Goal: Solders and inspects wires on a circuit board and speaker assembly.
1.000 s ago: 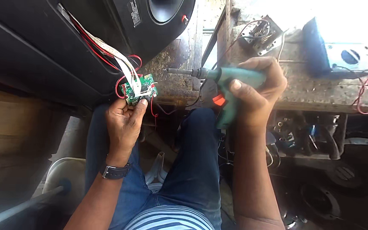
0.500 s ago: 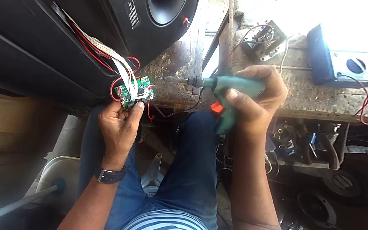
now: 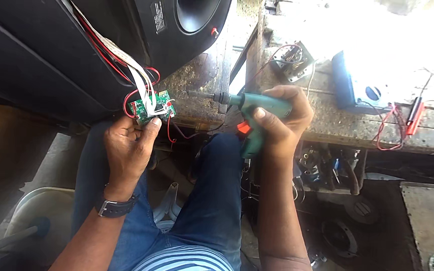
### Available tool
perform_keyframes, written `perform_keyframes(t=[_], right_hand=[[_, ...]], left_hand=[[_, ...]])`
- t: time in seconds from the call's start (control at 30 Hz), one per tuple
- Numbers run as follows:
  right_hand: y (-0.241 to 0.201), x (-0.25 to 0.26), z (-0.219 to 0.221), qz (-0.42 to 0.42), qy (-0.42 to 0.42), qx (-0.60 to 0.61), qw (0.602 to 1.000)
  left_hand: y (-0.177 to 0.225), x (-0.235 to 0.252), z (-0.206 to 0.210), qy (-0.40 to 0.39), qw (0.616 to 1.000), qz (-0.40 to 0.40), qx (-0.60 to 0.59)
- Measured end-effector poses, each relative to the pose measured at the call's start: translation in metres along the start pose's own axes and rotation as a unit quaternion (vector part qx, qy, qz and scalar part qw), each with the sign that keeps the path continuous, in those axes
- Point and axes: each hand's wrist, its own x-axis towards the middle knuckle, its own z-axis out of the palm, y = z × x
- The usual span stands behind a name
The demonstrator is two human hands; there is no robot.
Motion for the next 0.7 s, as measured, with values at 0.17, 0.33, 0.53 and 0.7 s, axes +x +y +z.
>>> perform_keyframes(t=[0.17, 0.33, 0.53, 0.7], right_hand=[[-0.015, -0.004, 0.004, 0.053, 0.052, 0.01, 0.997], [-0.081, -0.054, 0.017, 0.246, 0.166, 0.028, 0.955], [-0.108, -0.147, 0.039, 0.45, 0.261, 0.242, 0.819], [-0.117, -0.183, 0.047, 0.486, 0.297, 0.367, 0.735]], left_hand=[[0.005, -0.002, -0.014, 0.008, 0.998, -0.05, 0.031], [0.029, -0.029, -0.028, 0.023, 0.996, -0.017, 0.079], [0.063, -0.056, 0.002, -0.166, 0.983, -0.043, -0.067], [0.058, -0.054, 0.033, -0.216, 0.973, -0.071, -0.045]])
